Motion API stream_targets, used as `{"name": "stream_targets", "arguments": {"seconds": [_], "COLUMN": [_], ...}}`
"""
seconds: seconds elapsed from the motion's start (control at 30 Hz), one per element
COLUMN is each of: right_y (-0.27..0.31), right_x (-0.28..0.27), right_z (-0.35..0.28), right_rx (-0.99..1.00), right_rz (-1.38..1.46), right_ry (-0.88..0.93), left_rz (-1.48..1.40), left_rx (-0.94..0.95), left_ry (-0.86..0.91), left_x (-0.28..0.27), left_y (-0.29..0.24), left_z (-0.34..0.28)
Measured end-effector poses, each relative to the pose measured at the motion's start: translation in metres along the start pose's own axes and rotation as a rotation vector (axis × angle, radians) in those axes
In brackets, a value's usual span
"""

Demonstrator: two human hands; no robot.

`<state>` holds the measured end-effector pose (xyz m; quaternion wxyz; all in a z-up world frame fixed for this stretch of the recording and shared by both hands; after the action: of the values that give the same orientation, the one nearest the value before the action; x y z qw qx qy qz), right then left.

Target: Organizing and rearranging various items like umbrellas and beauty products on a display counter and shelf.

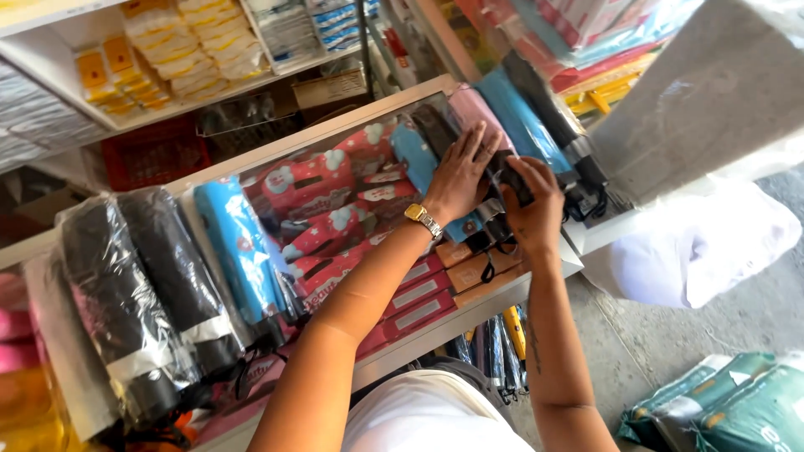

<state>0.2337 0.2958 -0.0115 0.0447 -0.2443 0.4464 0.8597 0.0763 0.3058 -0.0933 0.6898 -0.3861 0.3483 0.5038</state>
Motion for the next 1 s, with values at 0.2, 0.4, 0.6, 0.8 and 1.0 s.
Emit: {"name": "stream_targets", "arguments": {"seconds": [0.2,0.4,0.6,0.8,1.0], "right_y": [-0.018,-0.025,-0.014,0.073,0.167], "right_x": [0.018,0.017,0.015,0.050,0.171], "right_z": [-0.022,-0.027,-0.029,-0.040,-0.077], "right_rx": [-0.111,-0.064,-0.104,-0.184,-0.217], "right_rz": [-0.331,-0.450,-0.523,-0.340,0.124], "right_ry": [-0.226,-0.334,-0.289,-0.131,0.762], "left_rz": [-0.011,-0.034,-0.155,-0.124,0.136], "left_rx": [0.017,0.025,-0.146,-0.242,-0.583], "left_ry": [-0.080,-0.100,0.071,-0.240,-0.369], "left_x": [-0.010,-0.002,-0.025,-0.166,-0.245], "left_y": [-0.008,-0.004,-0.002,-0.017,0.028], "left_z": [-0.005,-0.007,-0.032,-0.123,-0.254]}}
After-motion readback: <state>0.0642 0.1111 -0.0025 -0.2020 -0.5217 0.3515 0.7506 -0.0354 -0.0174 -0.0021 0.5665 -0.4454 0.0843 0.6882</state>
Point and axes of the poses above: each hand's wrist, its own z-axis towards the middle knuckle, its own x-axis out of the palm, y = z × x, the point moved 6 cm from there along z, towards the middle knuckle, and after that the axes turned 7 degrees about x, right-handed, at the moved point
